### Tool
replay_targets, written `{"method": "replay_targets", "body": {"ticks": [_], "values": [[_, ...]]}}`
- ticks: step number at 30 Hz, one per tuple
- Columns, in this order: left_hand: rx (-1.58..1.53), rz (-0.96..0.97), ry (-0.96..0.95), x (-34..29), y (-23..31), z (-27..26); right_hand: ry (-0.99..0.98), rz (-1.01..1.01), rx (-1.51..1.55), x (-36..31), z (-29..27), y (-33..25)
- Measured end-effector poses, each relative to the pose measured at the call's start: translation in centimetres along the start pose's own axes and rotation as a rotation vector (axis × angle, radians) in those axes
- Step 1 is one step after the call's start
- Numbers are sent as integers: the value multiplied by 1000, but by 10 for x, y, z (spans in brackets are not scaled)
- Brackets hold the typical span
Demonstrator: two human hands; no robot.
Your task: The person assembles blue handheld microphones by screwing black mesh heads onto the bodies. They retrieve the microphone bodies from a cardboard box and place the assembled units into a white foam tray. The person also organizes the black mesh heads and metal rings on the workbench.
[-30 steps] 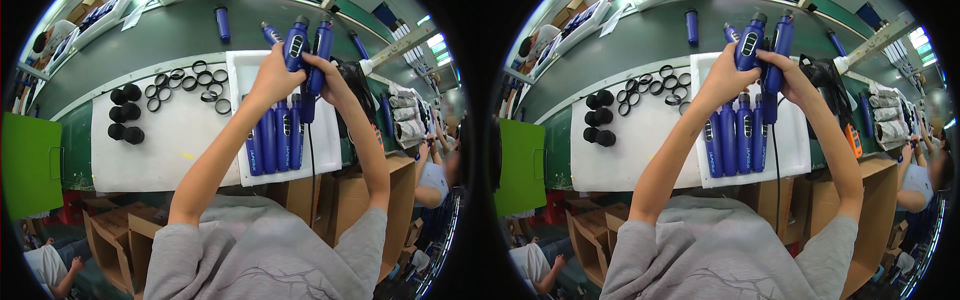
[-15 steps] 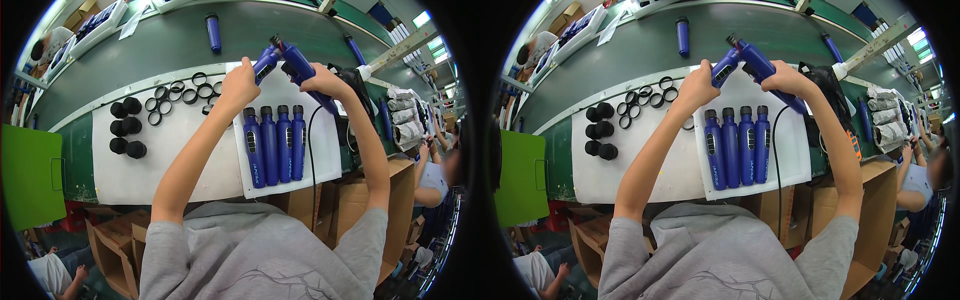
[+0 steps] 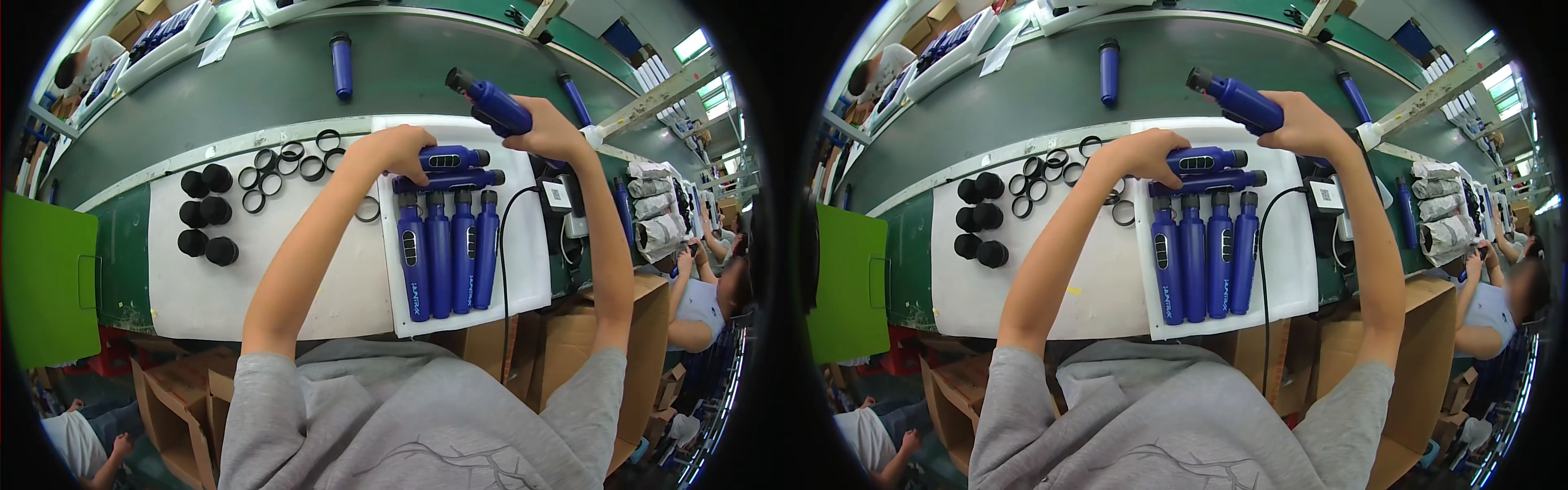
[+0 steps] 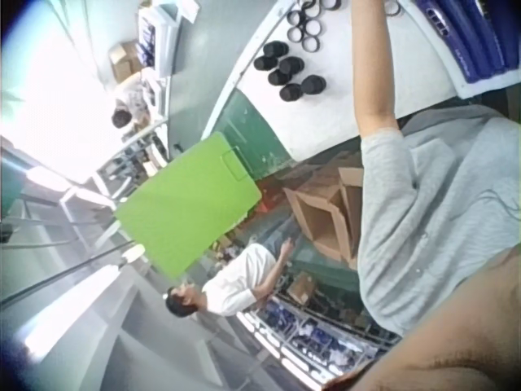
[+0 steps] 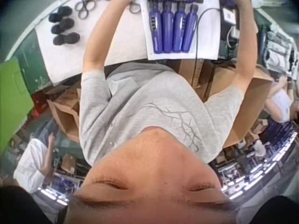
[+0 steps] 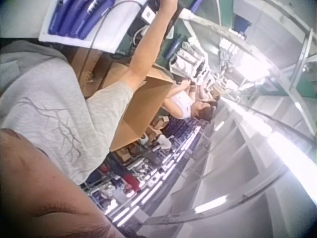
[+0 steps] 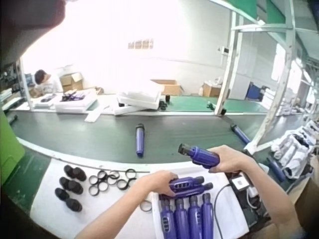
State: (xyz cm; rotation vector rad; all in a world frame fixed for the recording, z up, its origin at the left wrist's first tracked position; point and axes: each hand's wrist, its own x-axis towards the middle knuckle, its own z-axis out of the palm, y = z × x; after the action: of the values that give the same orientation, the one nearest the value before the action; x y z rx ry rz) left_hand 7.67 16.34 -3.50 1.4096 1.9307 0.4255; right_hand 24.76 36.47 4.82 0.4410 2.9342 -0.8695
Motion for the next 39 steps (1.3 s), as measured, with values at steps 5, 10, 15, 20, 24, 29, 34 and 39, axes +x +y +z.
{"method": "replay_targets", "body": {"ticks": [5,10,15,20,24,29,34,39], "values": [[92,183,246,13,-13,14,146,41,-4,5,9,5],[70,419,429,37,-14,40,461,69,130,10,8,16],[-165,338,467,41,-10,40,669,-61,844,21,34,18],[-315,446,781,28,-2,32,631,-37,1571,43,79,7],[-233,297,681,28,-11,35,614,144,1367,32,98,25],[189,282,779,31,-37,41,483,250,740,-38,79,24],[239,295,760,34,-40,50,361,383,672,-111,82,22],[201,260,749,35,-30,54,369,417,645,-138,100,41]]}}
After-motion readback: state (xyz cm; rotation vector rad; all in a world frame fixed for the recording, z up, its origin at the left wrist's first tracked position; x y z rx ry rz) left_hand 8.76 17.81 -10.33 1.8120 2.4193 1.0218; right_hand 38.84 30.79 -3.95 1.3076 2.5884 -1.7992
